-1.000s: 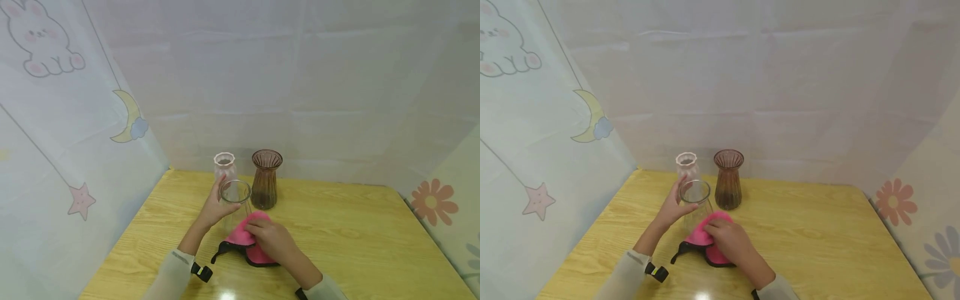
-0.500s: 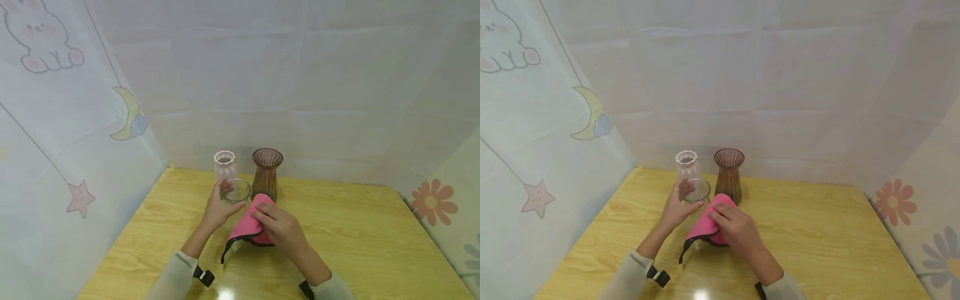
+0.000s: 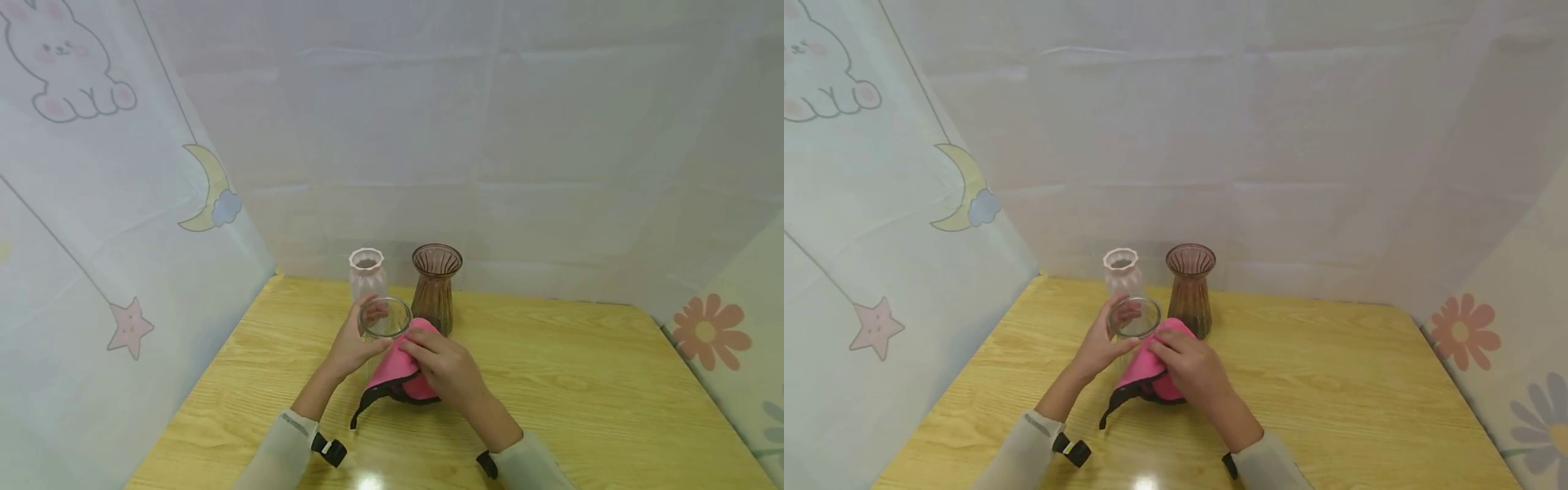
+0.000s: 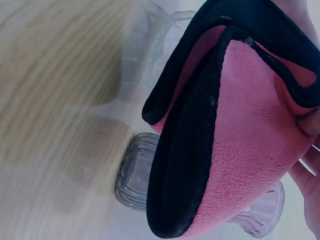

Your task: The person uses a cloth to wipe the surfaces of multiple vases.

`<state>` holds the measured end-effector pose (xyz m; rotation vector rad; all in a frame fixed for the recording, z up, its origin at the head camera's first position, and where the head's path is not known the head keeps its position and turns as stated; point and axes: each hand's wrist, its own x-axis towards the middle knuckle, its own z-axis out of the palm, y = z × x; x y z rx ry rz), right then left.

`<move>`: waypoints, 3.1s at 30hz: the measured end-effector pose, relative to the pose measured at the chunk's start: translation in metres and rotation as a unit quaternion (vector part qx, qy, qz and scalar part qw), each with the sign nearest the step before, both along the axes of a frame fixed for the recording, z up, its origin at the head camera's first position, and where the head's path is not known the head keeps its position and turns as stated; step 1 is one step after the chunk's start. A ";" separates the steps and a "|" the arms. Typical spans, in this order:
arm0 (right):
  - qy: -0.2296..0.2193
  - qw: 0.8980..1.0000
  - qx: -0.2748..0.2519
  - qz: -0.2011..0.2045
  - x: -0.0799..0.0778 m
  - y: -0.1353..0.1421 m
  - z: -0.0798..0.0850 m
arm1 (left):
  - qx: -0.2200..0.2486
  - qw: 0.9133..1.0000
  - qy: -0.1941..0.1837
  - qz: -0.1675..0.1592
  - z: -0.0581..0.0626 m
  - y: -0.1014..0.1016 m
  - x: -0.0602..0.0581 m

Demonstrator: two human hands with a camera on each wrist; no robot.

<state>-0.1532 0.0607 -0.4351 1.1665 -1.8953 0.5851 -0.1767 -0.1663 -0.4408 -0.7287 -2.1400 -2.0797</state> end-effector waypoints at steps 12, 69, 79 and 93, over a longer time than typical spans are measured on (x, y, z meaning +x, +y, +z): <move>-0.040 0.998 0.040 -0.001 0.002 0.000 -0.007 | 0.019 0.999 0.007 -0.042 0.001 -0.004 -0.001; -0.033 0.999 0.015 0.016 -0.004 -0.001 -0.007 | -0.044 0.994 -0.057 0.083 0.015 0.006 0.010; -0.067 0.996 0.058 0.016 0.000 0.001 -0.015 | -0.037 0.998 -0.046 0.020 0.014 -0.005 -0.001; -0.122 0.981 0.149 -0.007 0.013 0.003 -0.015 | -0.015 0.999 -0.046 0.009 0.005 -0.014 -0.008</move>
